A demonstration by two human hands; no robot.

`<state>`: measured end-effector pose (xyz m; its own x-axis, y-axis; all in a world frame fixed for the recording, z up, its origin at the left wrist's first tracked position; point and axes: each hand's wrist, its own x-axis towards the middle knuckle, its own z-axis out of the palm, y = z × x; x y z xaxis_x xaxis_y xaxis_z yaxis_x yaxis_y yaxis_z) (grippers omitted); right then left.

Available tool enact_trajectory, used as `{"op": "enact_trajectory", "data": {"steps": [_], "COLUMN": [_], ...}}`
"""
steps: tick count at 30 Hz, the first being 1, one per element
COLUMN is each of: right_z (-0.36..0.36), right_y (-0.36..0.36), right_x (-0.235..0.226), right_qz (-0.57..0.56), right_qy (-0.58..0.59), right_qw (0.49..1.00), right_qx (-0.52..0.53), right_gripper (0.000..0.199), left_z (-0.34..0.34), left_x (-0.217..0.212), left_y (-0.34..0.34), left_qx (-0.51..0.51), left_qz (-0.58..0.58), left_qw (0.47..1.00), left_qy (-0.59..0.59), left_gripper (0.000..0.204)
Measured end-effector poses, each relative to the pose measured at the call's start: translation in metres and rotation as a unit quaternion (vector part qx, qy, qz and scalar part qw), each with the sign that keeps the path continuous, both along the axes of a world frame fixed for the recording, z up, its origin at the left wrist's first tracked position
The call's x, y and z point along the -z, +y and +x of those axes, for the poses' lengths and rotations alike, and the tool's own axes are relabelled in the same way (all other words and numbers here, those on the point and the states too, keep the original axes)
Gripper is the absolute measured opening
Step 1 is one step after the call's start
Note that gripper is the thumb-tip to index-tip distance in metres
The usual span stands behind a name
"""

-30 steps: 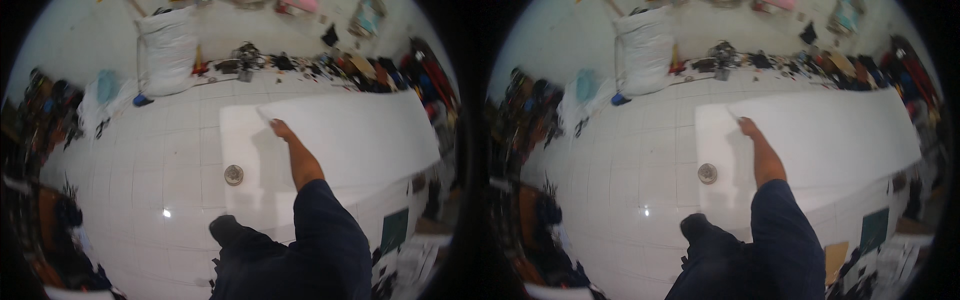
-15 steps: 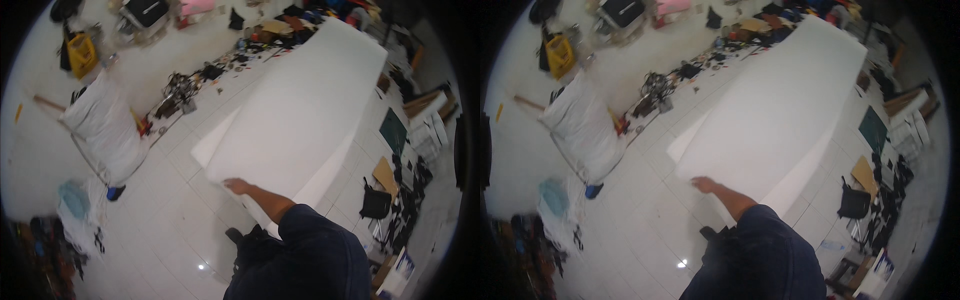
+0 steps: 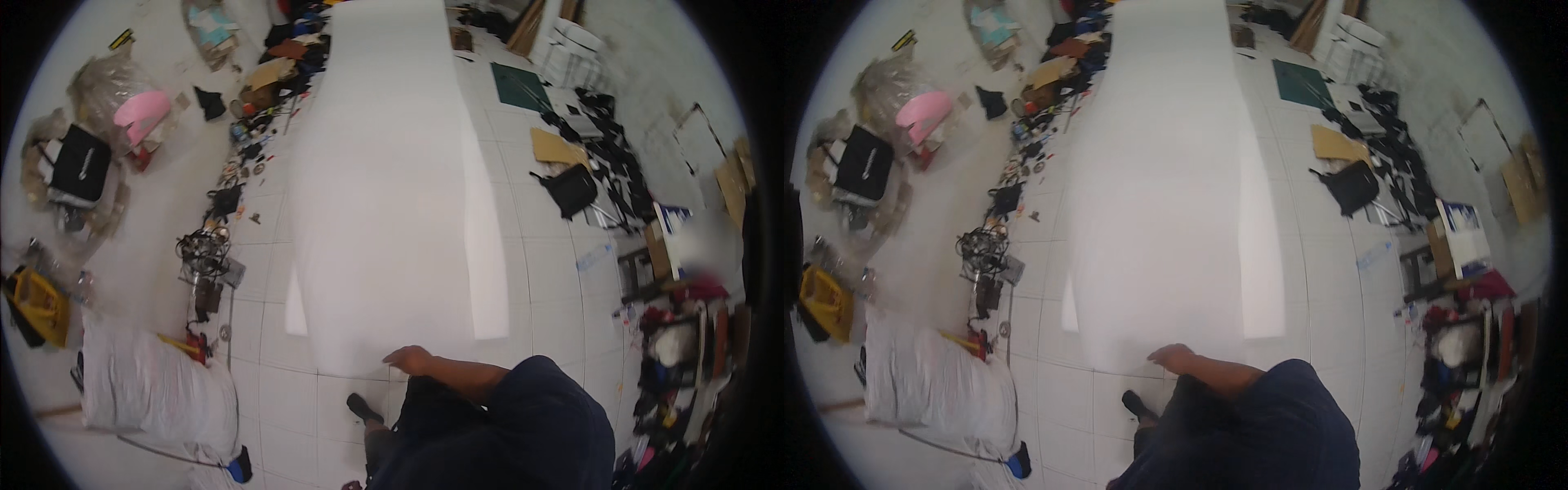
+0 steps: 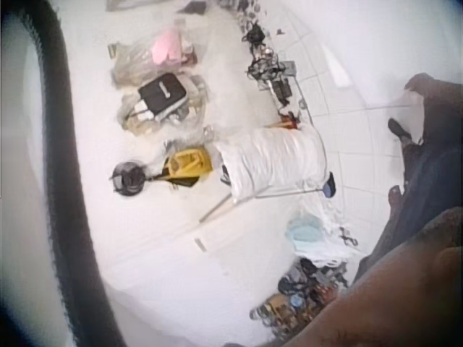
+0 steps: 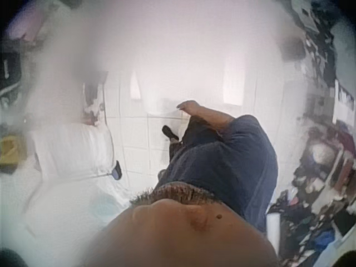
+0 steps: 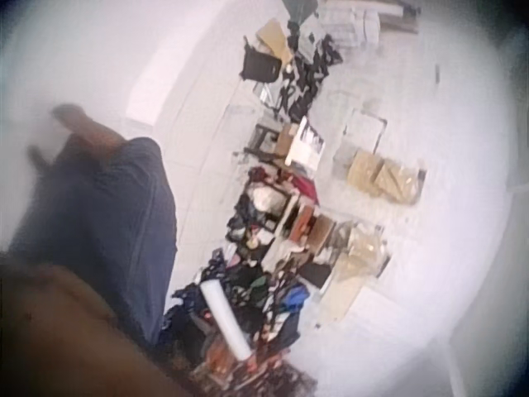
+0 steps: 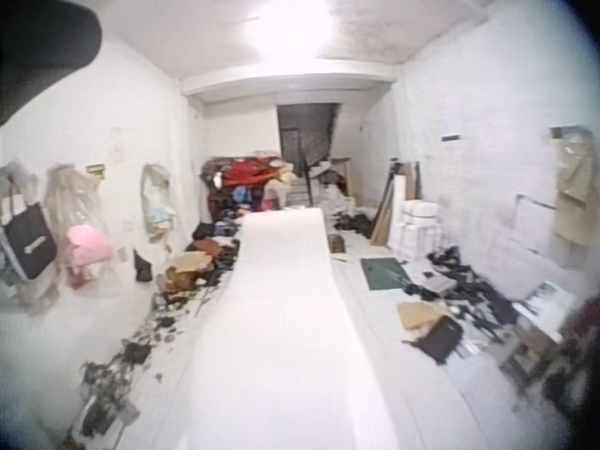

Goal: The person cuts a large white foam sheet into smaller rectangular pieces using scissors. They repeatedly position the sheet, cut along straight lines, and fold the cut sections to stack them.

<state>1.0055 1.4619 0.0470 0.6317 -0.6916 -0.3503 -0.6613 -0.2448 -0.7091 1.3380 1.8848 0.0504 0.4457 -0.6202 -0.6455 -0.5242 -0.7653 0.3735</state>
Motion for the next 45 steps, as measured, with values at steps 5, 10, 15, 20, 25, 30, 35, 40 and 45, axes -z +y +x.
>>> {"op": "enact_trajectory", "data": {"steps": [5,10,15,20,25,30,35,40,45], "right_z": [-0.022,-0.065,-0.095,-0.141,-0.162,-0.187,-0.179,-0.164,-0.157], "right_y": [0.043,0.038,-0.002,0.013,-0.002,0.005,0.004,0.016,0.021], "right_x": [0.055,0.111,0.189,0.301,0.351,0.4,0.422,0.426,0.426], "right_qz": [-0.217,-0.32,-0.361,-0.38,-0.414,-0.427,-0.428,-0.436,-0.462], "right_qy": [0.13,0.231,0.19,0.148,0.125,0.097,0.109,0.105,0.129], "right_qw": [0.944,0.837,0.833,0.859,0.86,0.848,0.83,0.796,0.784], "right_qx": [0.21,0.378,0.373,0.311,0.271,0.299,0.341,0.407,0.394], "right_gripper": [0.029,0.031,0.027,0.025,0.024,0.023,0.024,0.026,0.028], "left_z": [0.071,0.055,0.025,-0.008,0.082,0.083,0.04,0.044,0.0], "left_x": [0.057,0.119,0.243,0.337,0.423,0.422,0.375,0.422,0.509], "left_y": [-0.131,-0.266,-0.417,-0.495,-0.602,-0.62,-0.639,-0.621,-0.572], "left_qx": [0.02,0.074,-0.166,-0.432,-0.313,-0.303,-0.217,-0.111,-0.245], "left_qz": [0.041,0.034,-0.067,-0.237,-0.436,-0.519,-0.609,-0.622,-0.371], "left_qw": [0.998,0.984,0.894,0.624,0.653,0.668,0.746,0.766,0.69], "left_qy": [0.04,0.156,0.41,0.606,0.535,0.44,0.161,-0.117,0.571], "left_gripper": [0.04,0.039,0.075,0.116,0.089,0.07,0.073,0.074,0.07]}}
